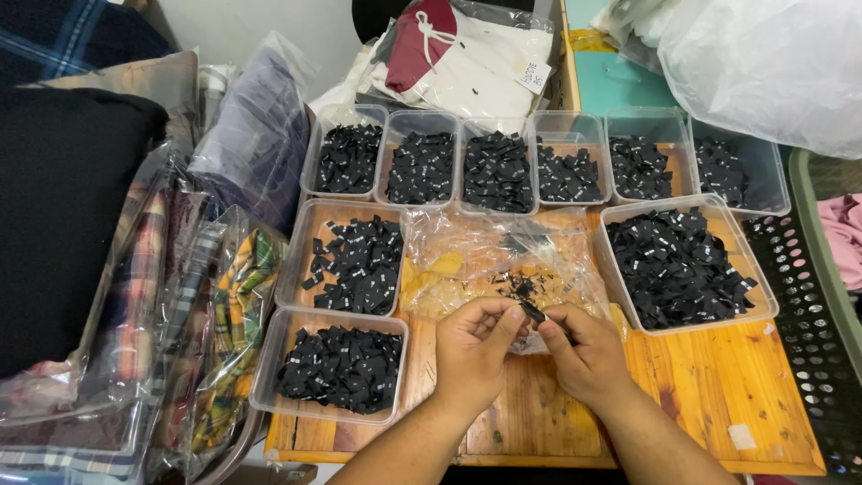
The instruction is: Using a small hand tool to smooth or trim small black stickers or plastic components before sorting them into bins.
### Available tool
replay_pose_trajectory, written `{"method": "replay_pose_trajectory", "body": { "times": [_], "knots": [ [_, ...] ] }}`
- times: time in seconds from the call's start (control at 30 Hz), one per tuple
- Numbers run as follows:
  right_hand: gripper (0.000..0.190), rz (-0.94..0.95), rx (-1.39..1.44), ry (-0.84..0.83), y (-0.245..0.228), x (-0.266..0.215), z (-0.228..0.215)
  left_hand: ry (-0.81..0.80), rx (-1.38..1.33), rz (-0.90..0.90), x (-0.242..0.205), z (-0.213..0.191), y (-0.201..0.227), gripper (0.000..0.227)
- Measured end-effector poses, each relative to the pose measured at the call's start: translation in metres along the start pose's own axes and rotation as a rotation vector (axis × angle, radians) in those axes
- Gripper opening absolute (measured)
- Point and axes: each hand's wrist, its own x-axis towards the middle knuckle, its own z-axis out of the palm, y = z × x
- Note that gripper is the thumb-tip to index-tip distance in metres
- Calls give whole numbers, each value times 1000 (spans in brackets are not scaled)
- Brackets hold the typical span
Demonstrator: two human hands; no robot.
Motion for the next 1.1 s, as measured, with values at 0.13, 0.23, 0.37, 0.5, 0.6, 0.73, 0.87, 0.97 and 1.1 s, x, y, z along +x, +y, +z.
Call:
{"method": "replay_pose_trajectory", "body": {
  "times": [0.13, 0.23, 0.37, 0.5, 0.6, 0.73, 0.87, 0.97, 1.1],
  "knots": [
    [32, -2, 13, -9, -4, 1, -1, -5, 11, -4, 0, 0, 2, 9],
    [32, -16, 6, -4, -3, 1, -1, -9, 13, 8, 0, 0, 0, 9],
    [30, -8, 9, -4, -2, 0, -1, -15, -5, -10, 0, -1, 1, 10],
    [27, -15, 2, 2, -3, 0, -1, -10, 5, -13, 0, -1, 1, 9],
    [27, -37, -1, 11, -6, 1, -1, -13, -1, 12, 0, 0, 1, 9],
    [28, -50, 10, 19, -6, 2, -1, -12, 3, 5, 0, 0, 2, 10],
    [32, -25, -11, 28, -1, 0, -1, -5, -1, 15, 0, 1, 2, 9],
    [31, 11, -4, 35, 5, -1, -1, 3, 16, 15, 0, 1, 3, 9],
    [29, 37, 34, 11, 0, 1, -3, 25, 52, -5, 0, 1, 4, 9]
  ]
}}
